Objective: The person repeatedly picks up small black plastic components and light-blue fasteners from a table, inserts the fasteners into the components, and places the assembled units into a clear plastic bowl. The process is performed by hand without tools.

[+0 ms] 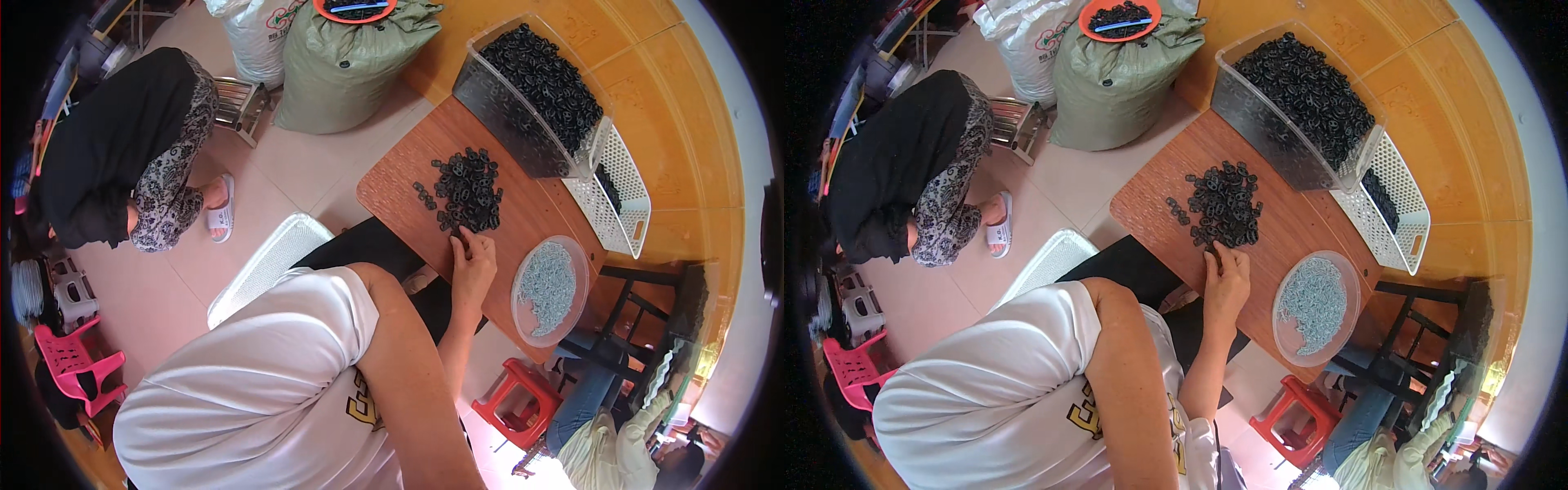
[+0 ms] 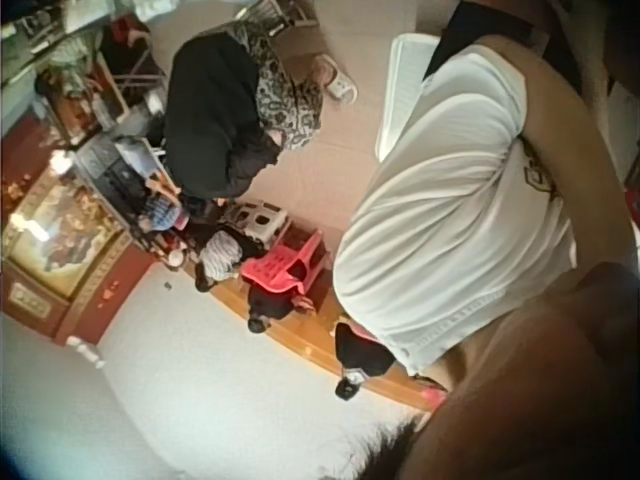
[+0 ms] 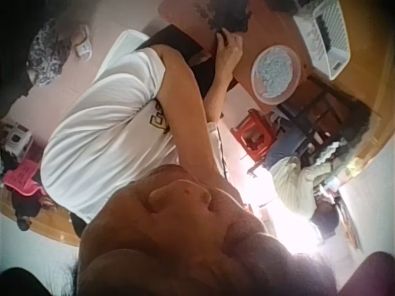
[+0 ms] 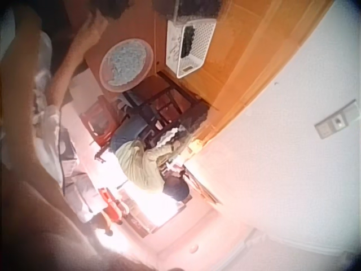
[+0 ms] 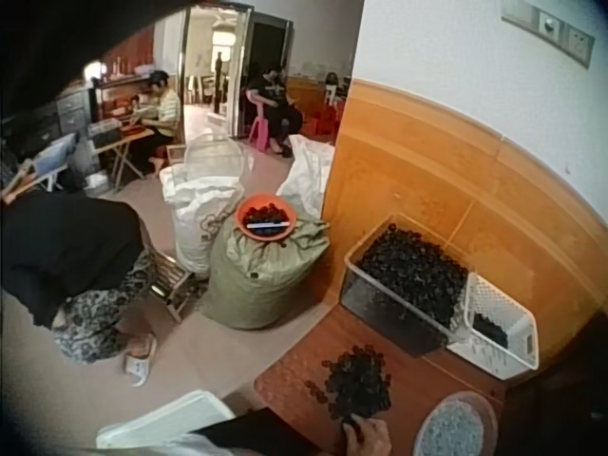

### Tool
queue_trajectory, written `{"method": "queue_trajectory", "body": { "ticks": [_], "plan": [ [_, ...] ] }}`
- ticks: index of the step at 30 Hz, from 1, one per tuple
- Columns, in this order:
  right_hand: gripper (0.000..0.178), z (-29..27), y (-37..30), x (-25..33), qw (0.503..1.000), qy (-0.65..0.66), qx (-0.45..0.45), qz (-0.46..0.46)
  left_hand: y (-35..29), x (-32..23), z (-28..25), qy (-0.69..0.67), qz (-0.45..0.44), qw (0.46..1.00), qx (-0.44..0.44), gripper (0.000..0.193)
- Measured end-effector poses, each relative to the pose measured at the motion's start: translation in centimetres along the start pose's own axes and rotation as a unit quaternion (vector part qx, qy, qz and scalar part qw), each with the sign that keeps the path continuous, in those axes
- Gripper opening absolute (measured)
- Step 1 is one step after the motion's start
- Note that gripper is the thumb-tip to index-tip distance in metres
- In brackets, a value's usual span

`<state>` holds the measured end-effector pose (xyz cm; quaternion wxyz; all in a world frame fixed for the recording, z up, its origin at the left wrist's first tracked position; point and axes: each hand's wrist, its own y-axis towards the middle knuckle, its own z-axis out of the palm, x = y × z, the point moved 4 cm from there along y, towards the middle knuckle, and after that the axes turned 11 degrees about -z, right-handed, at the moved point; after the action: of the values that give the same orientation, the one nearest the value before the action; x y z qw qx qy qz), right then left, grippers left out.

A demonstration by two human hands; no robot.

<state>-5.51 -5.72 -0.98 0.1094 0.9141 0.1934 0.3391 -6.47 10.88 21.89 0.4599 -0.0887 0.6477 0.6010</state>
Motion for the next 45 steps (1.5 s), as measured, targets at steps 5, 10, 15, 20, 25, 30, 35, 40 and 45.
{"method": "queue_trajectory", "body": {
  "ticks": [5,10,15,20,25,30,35,40,45],
  "plan": [
    [0.02,0.4,-0.2,0.2,0.998,-0.037,-0.019,-0.036,-0.5,-0.3,-0.1,0.0,0.001,1.0,-0.013,0.025],
    [0.017,0.6,-0.4,0.7,0.995,-0.062,-0.021,-0.071,-1.1,-0.1,-0.6,0.0,-0.01,0.999,-0.033,0.027],
    [0.014,1.3,-0.7,-0.1,0.99,-0.065,-0.047,-0.114,-2.1,0.2,-1.0,-0.025,-0.035,0.998,-0.053,0.028],
    [0.013,-0.4,-2.1,-1.7,0.991,0.081,-0.108,-0.011,-6.1,0.4,-3.8,-0.119,-0.122,0.976,-0.132,0.029],
    [0.013,-1.7,-6.7,-4.5,0.793,0.452,-0.26,0.314,-13.0,-0.9,-9.3,0.115,-0.298,0.82,-0.475,0.024],
    [0.019,-2.9,-11.9,-4.4,0.792,0.52,-0.197,0.252,-17.0,1.7,-15.1,0.15,-0.423,0.649,-0.615,0.013],
    [0.018,0.9,-16.9,-6.8,0.701,0.646,-0.132,0.27,-15.0,4.1,-20.3,0.461,-0.4,0.609,-0.507,0.011],
    [0.017,1.2,-16.2,-7.5,0.651,0.711,-0.125,0.235,-15.4,9.4,-23.5,0.573,-0.432,0.574,-0.394,0.008],
    [0.016,1.9,-16.6,-8.3,0.666,0.704,-0.104,0.224,-15.2,11.2,-24.3,0.586,-0.477,0.536,-0.376,0.008]
  ]
}}
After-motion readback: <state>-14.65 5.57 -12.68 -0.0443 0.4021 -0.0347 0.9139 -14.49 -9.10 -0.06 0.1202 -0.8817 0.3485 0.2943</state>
